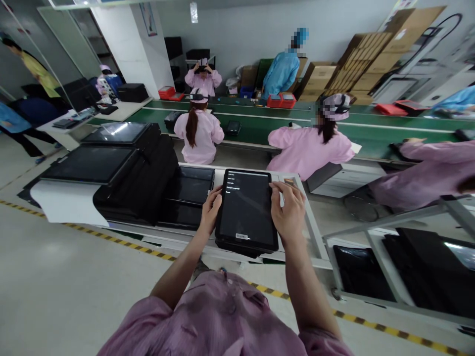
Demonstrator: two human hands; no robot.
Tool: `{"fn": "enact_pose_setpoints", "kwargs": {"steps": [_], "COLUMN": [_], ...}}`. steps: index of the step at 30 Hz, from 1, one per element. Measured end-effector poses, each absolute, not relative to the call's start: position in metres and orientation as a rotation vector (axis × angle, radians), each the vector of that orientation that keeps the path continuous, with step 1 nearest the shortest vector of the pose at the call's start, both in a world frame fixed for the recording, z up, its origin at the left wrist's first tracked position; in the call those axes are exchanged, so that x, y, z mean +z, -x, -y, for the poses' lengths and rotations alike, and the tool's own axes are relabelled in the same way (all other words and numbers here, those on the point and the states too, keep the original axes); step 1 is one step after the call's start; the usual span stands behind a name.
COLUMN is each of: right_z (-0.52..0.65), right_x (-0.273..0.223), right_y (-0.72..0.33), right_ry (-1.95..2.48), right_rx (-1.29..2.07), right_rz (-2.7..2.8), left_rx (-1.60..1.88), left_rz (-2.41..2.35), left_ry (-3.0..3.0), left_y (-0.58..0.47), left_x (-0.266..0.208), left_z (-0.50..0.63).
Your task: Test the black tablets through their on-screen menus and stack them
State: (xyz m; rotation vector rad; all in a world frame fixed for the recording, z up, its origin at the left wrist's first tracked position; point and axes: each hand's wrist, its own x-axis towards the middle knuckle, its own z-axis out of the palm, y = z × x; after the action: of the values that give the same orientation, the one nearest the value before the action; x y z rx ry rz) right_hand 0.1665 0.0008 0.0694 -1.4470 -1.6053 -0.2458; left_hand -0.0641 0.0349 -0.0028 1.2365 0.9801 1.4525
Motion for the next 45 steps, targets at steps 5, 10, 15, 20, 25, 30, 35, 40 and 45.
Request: {"fn": "enact_pose_setpoints", "kwargs": {"steps": [5,10,15,20,25,30,35,40,45], "right_z": [-0.001,-0.001,-0.001,0.0,-0.003,-0.005,-0.006,-0.007,-0.008], "right_x": [0.068,0.068,0.068,0.066,0.071,0.078,0.077,0.074,0.073], "right_y": [-0.167,-0.166,-0.165,-0.166,-0.167,-0.168,-0.171,-0.173,-0.174], "right_ry": [1.451,1.466,1.476,1.479,1.405,1.329,1.352,1.391,1.381], "right_rx": [-0.25,-0.261,-0.267,-0.228,-0.116,-0.006,-0.007,0.001,0.005], "right_rz": [1.61,1.585,1.57,1.558,1.715,1.844,1.842,1.839,1.838], "left_rx": [1.463,1.467,1.482,1.48,1.483,1.479,1.463,1.462,1.441], "left_rz": [-0.985,-0.971,-0.949,-0.962,-0.967,-0.975,-0.991,-0.996,-1.009], "left_ry": [-1.223,-1.223,-1.218,-1.209,-1.209,-1.207,-1.2,-1.225,-1.217], "left_y": [0.063,0.064,0.064,0.063,0.063,0.063,0.064,0.064,0.064], "left_x": [-0.004,0.0,0.0,0.0,-0.001,-0.004,-0.004,-0.001,0.001], "left_z": [-0.035,-0.035,-0.034,-0.035,-0.035,-0.035,-0.035,-0.034,-0.032]}}
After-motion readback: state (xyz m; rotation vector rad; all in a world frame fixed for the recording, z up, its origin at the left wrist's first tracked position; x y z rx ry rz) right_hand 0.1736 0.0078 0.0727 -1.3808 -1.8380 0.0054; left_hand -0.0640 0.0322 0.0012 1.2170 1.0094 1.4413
